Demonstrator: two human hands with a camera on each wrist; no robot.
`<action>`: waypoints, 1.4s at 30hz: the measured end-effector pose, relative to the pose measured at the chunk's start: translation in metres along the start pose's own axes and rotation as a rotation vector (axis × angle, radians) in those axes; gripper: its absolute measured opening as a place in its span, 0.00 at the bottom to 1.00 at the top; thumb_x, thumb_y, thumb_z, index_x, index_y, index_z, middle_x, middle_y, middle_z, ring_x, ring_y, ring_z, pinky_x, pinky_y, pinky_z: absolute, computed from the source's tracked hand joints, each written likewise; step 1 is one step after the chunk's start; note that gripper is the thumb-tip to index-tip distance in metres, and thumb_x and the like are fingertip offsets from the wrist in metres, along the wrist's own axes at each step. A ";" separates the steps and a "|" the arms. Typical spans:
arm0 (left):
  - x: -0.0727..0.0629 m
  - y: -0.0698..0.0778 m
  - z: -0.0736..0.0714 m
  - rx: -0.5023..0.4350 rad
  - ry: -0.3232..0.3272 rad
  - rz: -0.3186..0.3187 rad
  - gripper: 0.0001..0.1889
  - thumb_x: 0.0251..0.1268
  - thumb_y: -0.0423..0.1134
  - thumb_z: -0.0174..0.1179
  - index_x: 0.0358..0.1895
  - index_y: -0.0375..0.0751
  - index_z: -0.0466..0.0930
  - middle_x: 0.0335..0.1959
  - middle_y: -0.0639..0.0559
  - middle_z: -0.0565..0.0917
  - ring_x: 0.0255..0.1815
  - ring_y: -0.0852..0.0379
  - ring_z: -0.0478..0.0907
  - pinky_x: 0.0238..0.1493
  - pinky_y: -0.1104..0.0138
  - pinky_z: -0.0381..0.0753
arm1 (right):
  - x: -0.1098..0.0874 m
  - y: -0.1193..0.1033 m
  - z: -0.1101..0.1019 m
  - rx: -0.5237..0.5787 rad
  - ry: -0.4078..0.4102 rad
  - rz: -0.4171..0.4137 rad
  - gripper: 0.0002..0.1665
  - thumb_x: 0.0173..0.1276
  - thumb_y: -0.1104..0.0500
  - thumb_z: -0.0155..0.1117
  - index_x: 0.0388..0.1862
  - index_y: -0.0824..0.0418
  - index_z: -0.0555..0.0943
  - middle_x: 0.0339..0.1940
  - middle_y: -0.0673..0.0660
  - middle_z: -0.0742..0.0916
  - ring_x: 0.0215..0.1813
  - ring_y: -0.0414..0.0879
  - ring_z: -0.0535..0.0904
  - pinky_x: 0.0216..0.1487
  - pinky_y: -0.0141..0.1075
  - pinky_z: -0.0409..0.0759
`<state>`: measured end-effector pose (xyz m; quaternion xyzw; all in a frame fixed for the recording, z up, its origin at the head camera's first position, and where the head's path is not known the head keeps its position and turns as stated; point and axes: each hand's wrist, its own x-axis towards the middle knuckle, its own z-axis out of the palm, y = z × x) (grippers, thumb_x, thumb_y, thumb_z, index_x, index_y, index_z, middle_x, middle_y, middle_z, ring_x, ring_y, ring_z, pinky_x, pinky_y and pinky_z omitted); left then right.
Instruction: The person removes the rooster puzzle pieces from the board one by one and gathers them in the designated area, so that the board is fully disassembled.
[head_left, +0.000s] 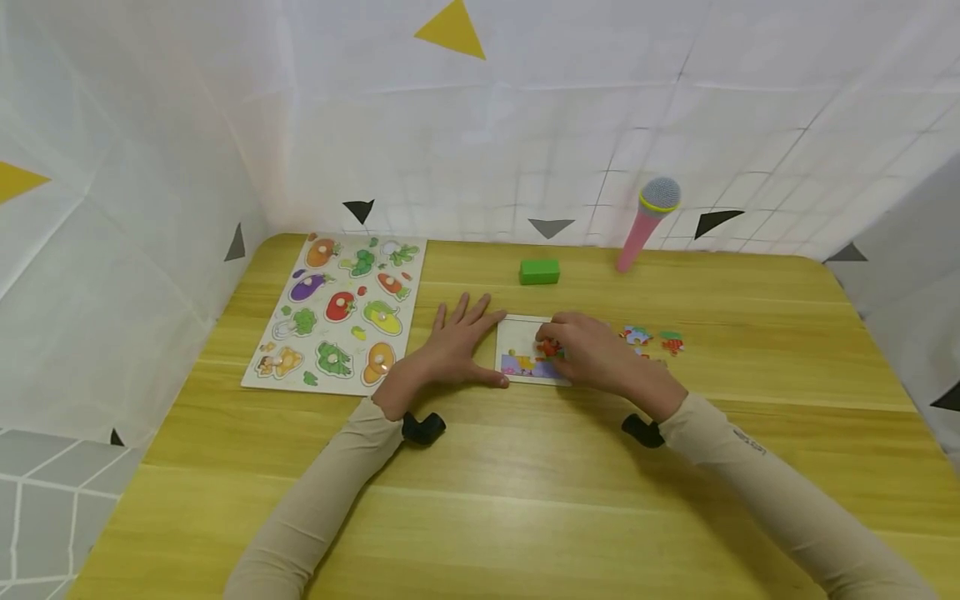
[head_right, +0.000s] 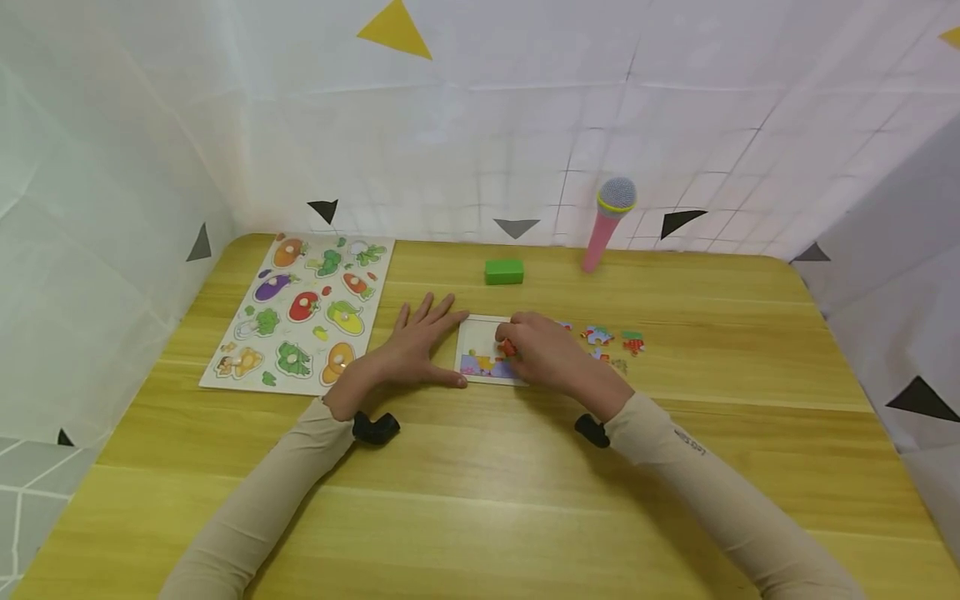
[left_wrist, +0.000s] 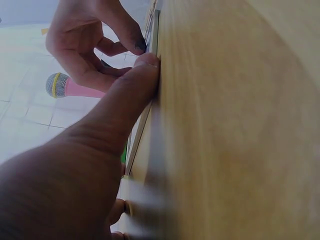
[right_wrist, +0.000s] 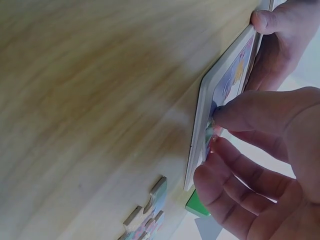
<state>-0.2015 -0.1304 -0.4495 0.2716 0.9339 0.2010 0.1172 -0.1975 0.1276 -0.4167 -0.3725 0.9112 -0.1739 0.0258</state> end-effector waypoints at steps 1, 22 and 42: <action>0.000 0.000 0.000 -0.001 0.000 0.000 0.57 0.50 0.72 0.68 0.81 0.54 0.51 0.83 0.46 0.40 0.81 0.41 0.27 0.73 0.41 0.26 | 0.000 0.000 0.000 -0.004 0.006 -0.004 0.15 0.58 0.66 0.75 0.45 0.61 0.87 0.37 0.54 0.84 0.37 0.47 0.78 0.40 0.42 0.80; 0.000 0.001 -0.001 -0.013 0.002 0.002 0.57 0.50 0.71 0.69 0.81 0.53 0.51 0.83 0.45 0.40 0.81 0.40 0.28 0.73 0.41 0.26 | -0.003 0.001 0.005 -0.024 0.061 0.018 0.14 0.54 0.66 0.77 0.40 0.58 0.85 0.37 0.53 0.80 0.36 0.46 0.76 0.36 0.39 0.79; -0.001 0.002 -0.002 -0.015 -0.006 0.000 0.57 0.50 0.71 0.68 0.81 0.53 0.51 0.83 0.46 0.40 0.81 0.41 0.28 0.73 0.41 0.26 | -0.013 0.001 -0.004 -0.023 0.132 -0.062 0.14 0.54 0.67 0.78 0.39 0.60 0.85 0.35 0.53 0.80 0.36 0.46 0.75 0.35 0.39 0.78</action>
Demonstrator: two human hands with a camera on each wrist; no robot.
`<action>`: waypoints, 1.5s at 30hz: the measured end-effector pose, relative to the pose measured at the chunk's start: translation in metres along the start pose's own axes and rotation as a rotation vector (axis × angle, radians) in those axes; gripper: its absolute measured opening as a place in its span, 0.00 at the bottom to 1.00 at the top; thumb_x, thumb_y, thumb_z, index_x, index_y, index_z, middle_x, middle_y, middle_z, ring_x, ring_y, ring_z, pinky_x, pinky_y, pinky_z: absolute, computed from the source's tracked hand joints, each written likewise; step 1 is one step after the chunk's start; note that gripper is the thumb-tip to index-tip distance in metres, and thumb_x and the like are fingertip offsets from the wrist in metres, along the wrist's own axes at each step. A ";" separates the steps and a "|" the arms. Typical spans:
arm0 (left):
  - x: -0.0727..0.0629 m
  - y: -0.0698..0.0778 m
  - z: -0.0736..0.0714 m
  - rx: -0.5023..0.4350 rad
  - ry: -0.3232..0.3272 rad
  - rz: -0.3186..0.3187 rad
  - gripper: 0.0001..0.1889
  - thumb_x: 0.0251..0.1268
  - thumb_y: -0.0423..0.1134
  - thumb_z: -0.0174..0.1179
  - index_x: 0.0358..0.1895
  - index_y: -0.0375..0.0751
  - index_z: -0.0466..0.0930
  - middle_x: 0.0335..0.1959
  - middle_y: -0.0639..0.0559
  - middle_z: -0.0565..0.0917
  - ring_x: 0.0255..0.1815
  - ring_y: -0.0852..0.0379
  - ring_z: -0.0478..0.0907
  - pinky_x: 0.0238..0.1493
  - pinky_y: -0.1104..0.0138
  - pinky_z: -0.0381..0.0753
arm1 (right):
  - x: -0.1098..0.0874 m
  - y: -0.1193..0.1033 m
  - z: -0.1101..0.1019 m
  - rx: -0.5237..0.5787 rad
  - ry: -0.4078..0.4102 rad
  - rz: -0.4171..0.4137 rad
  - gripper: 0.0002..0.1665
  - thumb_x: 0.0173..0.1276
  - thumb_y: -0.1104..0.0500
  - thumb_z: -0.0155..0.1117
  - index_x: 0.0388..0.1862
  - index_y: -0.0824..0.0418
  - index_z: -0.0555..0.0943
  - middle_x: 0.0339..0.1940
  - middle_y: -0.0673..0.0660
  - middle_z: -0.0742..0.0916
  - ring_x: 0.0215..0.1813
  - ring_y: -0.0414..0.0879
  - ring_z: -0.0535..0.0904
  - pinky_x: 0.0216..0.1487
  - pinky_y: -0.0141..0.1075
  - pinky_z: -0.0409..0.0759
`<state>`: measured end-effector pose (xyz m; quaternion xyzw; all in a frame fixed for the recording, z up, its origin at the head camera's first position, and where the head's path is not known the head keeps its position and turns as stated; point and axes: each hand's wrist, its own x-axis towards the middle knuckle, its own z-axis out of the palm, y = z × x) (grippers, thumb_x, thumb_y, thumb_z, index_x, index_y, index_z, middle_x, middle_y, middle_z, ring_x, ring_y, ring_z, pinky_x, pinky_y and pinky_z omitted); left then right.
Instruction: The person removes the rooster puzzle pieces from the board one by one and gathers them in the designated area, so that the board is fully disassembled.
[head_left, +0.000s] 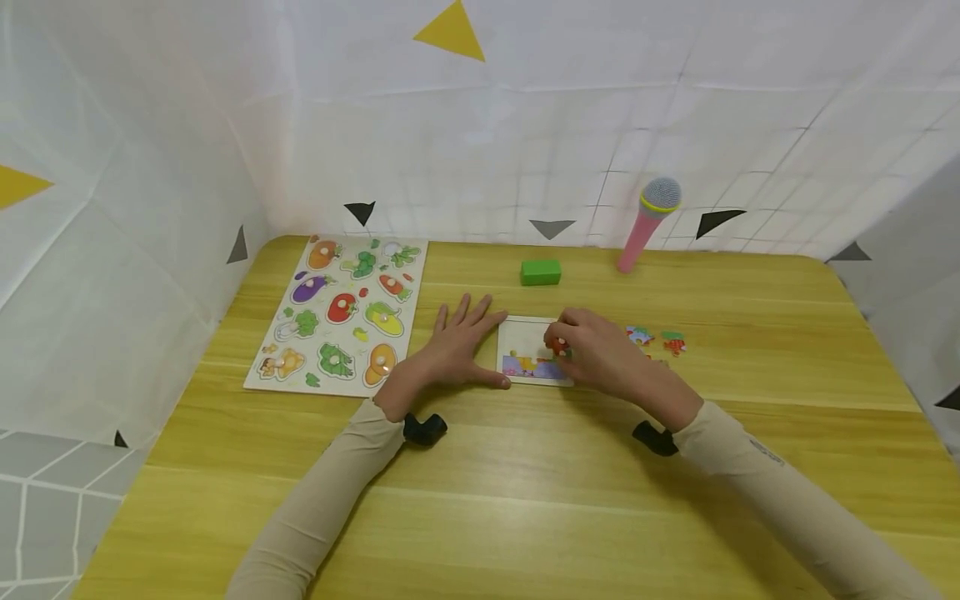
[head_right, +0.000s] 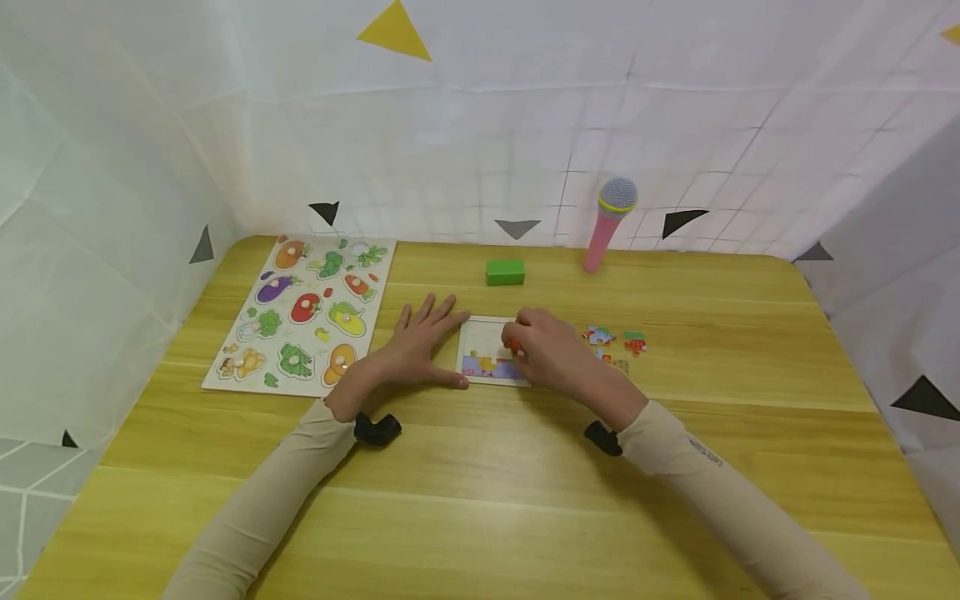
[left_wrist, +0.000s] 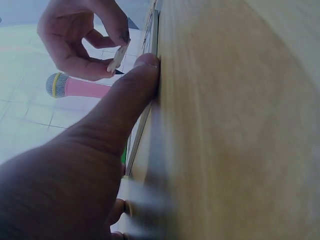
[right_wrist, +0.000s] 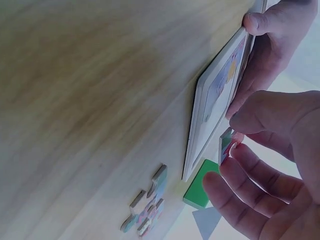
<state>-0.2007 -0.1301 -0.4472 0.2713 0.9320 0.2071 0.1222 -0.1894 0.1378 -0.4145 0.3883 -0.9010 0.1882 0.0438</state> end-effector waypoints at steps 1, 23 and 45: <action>0.000 0.000 0.000 0.001 0.000 0.000 0.57 0.50 0.71 0.68 0.81 0.53 0.51 0.83 0.46 0.40 0.81 0.41 0.27 0.73 0.41 0.26 | -0.001 0.000 0.000 -0.005 -0.004 -0.001 0.14 0.54 0.67 0.78 0.39 0.60 0.85 0.35 0.53 0.80 0.36 0.46 0.75 0.35 0.39 0.78; 0.001 -0.001 0.003 0.005 0.007 0.008 0.57 0.50 0.71 0.68 0.81 0.53 0.51 0.83 0.45 0.40 0.81 0.40 0.28 0.74 0.42 0.26 | -0.037 0.015 -0.011 -0.070 -0.017 0.050 0.12 0.54 0.68 0.76 0.38 0.61 0.86 0.34 0.54 0.80 0.34 0.46 0.75 0.34 0.39 0.78; -0.001 0.001 0.000 0.008 0.002 0.006 0.58 0.51 0.70 0.68 0.81 0.52 0.50 0.83 0.45 0.39 0.81 0.41 0.27 0.74 0.42 0.25 | -0.067 0.027 -0.026 -0.074 0.011 0.081 0.14 0.52 0.71 0.76 0.38 0.62 0.87 0.36 0.55 0.82 0.36 0.48 0.78 0.34 0.41 0.80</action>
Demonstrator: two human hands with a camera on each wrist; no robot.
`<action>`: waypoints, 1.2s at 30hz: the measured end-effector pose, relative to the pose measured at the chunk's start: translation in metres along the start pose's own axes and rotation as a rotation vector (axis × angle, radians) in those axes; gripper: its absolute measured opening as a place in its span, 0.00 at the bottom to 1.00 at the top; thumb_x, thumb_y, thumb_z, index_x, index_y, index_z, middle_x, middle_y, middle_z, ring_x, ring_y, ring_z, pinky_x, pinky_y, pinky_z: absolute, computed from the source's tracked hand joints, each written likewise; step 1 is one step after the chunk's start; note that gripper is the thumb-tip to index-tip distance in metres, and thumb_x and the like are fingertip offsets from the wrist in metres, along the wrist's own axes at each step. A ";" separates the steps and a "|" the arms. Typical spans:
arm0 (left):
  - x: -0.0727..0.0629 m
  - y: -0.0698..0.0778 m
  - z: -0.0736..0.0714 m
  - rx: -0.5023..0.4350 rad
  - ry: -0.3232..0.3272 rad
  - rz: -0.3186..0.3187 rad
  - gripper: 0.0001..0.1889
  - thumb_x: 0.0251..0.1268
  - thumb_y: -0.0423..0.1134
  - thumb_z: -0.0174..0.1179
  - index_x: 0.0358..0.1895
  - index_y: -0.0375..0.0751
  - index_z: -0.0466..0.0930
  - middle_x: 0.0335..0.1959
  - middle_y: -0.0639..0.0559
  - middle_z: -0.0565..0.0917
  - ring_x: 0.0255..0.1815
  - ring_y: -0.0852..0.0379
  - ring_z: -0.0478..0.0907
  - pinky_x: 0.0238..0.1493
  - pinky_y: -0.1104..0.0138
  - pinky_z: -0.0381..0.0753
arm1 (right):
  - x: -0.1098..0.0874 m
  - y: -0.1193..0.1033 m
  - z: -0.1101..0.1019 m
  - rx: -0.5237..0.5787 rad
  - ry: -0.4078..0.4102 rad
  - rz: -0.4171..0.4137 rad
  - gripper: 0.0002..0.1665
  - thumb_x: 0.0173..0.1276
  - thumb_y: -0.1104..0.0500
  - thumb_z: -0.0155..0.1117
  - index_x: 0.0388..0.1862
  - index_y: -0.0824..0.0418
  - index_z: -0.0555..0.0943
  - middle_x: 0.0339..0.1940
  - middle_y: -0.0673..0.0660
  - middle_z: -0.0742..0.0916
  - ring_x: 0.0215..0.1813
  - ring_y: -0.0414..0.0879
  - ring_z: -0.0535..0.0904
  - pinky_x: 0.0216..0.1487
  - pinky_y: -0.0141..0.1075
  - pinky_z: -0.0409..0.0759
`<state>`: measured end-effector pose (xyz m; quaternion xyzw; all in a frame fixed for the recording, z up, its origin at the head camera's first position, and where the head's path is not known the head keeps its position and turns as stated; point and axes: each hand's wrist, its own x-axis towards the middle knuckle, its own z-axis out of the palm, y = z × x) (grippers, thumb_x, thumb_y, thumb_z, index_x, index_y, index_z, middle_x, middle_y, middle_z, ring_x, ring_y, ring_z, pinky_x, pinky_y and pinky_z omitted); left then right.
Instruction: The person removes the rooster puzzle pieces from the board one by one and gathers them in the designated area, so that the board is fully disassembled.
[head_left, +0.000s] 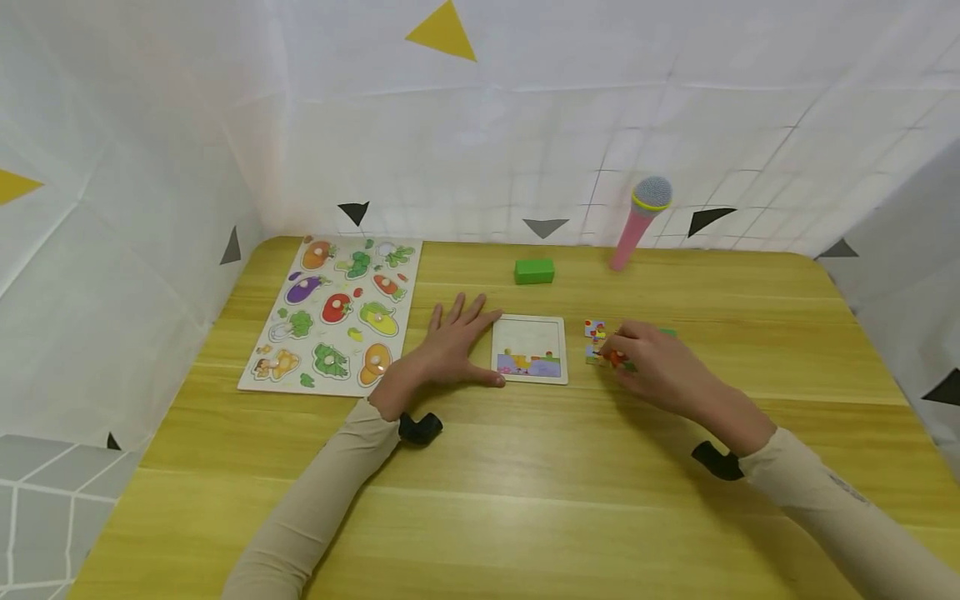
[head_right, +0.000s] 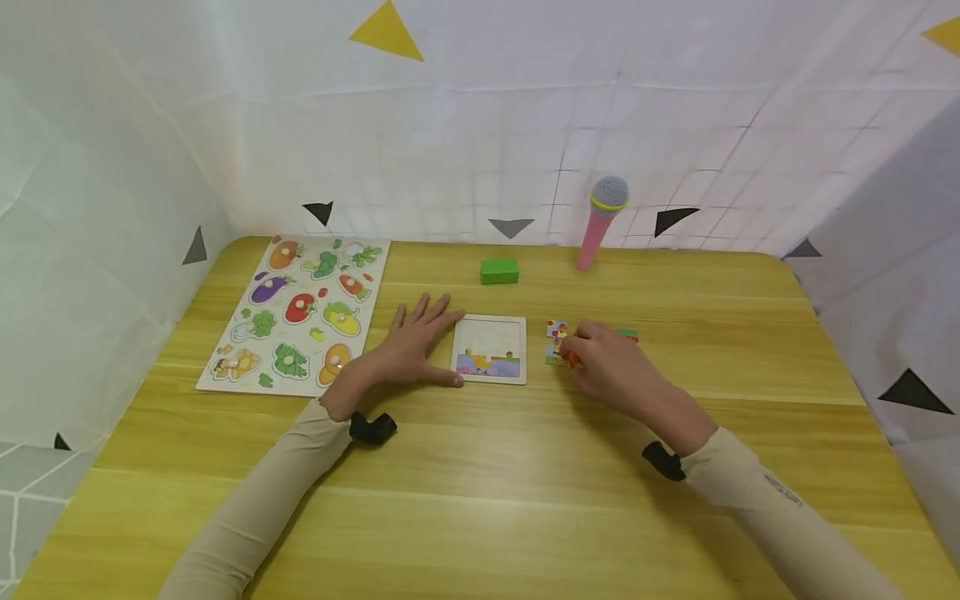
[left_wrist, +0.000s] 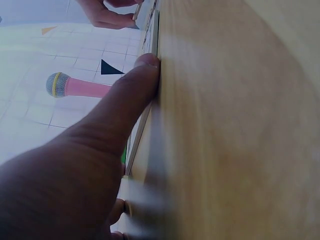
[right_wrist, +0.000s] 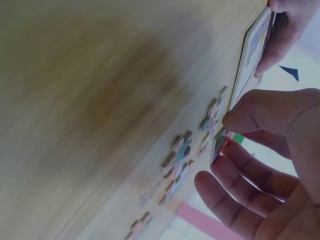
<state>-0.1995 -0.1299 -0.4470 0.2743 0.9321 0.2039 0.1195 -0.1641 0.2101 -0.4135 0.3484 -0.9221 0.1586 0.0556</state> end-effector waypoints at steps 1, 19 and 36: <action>0.000 0.000 0.000 0.000 0.000 0.000 0.57 0.51 0.70 0.68 0.81 0.53 0.51 0.83 0.45 0.39 0.81 0.41 0.27 0.74 0.42 0.25 | -0.001 0.001 0.000 -0.004 0.005 0.001 0.14 0.52 0.71 0.76 0.38 0.61 0.87 0.36 0.54 0.81 0.36 0.48 0.78 0.33 0.41 0.80; 0.001 0.000 0.001 0.010 0.001 0.002 0.57 0.52 0.71 0.68 0.81 0.52 0.50 0.83 0.45 0.39 0.81 0.40 0.27 0.74 0.42 0.25 | -0.027 0.020 -0.012 -0.021 0.053 0.029 0.16 0.47 0.72 0.76 0.35 0.61 0.85 0.36 0.54 0.83 0.36 0.49 0.80 0.33 0.45 0.80; 0.001 0.000 0.001 0.009 -0.002 -0.006 0.57 0.52 0.70 0.68 0.81 0.52 0.50 0.83 0.45 0.39 0.81 0.40 0.27 0.74 0.42 0.26 | -0.042 0.041 -0.013 -0.060 0.028 0.095 0.13 0.48 0.69 0.77 0.33 0.60 0.85 0.32 0.52 0.81 0.31 0.46 0.78 0.30 0.44 0.78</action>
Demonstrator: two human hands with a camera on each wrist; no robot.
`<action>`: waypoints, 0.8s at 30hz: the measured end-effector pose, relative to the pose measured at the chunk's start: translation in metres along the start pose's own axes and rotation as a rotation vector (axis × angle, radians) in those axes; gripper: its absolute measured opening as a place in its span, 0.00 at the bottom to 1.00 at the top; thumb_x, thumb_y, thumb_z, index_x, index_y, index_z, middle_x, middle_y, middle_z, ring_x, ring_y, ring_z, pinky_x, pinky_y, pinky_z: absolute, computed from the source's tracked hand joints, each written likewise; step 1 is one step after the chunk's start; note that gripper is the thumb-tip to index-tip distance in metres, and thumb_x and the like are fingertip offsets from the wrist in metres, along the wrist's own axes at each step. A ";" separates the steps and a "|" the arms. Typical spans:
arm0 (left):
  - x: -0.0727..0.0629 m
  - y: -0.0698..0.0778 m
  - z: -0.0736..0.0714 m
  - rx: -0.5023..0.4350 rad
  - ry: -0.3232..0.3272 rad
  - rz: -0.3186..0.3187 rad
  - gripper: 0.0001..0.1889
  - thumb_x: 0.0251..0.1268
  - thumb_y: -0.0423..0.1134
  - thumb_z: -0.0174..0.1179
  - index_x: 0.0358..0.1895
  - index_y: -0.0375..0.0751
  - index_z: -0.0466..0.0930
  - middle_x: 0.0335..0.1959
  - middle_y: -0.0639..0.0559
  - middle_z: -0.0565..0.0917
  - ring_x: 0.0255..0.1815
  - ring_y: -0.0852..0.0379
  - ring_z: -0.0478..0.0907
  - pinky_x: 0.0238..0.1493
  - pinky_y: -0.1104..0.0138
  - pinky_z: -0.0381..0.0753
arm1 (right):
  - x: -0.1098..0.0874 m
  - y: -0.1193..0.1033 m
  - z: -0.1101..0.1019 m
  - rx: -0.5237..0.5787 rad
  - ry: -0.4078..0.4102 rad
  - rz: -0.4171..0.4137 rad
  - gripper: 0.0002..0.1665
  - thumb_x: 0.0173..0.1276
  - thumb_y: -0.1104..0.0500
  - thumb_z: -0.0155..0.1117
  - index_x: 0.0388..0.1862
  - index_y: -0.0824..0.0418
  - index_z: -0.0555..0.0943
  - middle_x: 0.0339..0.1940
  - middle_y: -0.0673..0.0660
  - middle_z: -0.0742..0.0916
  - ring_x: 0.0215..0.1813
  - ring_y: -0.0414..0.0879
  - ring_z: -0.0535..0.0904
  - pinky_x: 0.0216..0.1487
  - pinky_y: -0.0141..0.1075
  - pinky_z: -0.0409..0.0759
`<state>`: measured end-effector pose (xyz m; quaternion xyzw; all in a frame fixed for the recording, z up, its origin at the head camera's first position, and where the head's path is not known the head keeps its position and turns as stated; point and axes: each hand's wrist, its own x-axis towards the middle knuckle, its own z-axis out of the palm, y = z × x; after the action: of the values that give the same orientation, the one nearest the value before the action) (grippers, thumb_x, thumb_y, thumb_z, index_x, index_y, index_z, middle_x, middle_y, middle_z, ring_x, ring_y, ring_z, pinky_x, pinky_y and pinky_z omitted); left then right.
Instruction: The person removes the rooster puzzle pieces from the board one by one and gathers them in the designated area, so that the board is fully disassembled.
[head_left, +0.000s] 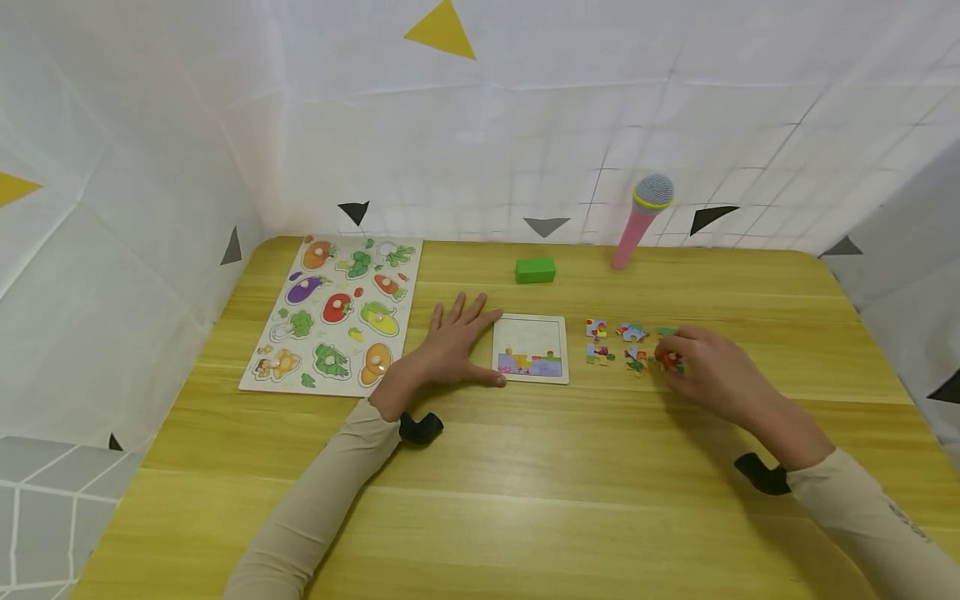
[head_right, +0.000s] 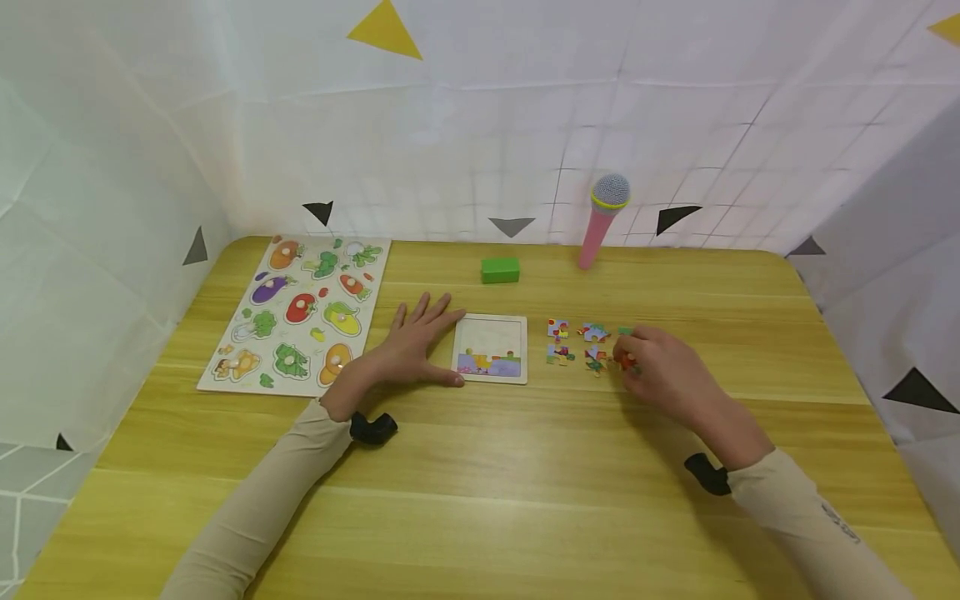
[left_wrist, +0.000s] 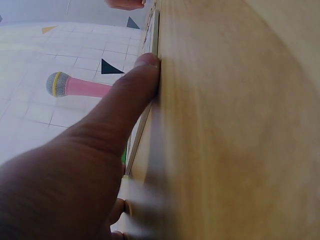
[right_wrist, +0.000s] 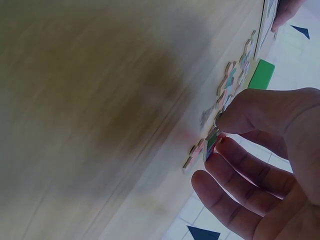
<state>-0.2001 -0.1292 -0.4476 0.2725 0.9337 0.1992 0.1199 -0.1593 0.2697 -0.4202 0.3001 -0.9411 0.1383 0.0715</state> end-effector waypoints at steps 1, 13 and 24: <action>0.000 0.000 0.000 0.001 0.000 0.001 0.57 0.52 0.70 0.68 0.81 0.52 0.50 0.83 0.45 0.39 0.81 0.40 0.27 0.74 0.42 0.26 | 0.000 0.001 0.000 -0.001 -0.003 0.001 0.13 0.48 0.69 0.77 0.33 0.59 0.85 0.32 0.53 0.81 0.31 0.46 0.78 0.30 0.44 0.78; 0.000 0.000 -0.001 0.000 -0.005 -0.001 0.57 0.51 0.70 0.68 0.81 0.53 0.50 0.83 0.45 0.40 0.81 0.41 0.27 0.74 0.42 0.25 | -0.002 0.006 0.003 0.014 -0.032 0.025 0.15 0.46 0.72 0.75 0.33 0.58 0.85 0.32 0.54 0.83 0.31 0.49 0.77 0.30 0.47 0.77; 0.000 0.000 -0.001 -0.004 -0.012 -0.005 0.57 0.52 0.69 0.69 0.81 0.52 0.50 0.83 0.45 0.40 0.81 0.41 0.26 0.74 0.42 0.25 | -0.003 0.006 0.006 0.008 0.009 -0.003 0.16 0.44 0.73 0.74 0.30 0.57 0.84 0.29 0.51 0.80 0.29 0.45 0.75 0.28 0.43 0.75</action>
<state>-0.2004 -0.1296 -0.4467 0.2713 0.9332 0.1991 0.1264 -0.1606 0.2744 -0.4275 0.3010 -0.9398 0.1432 0.0745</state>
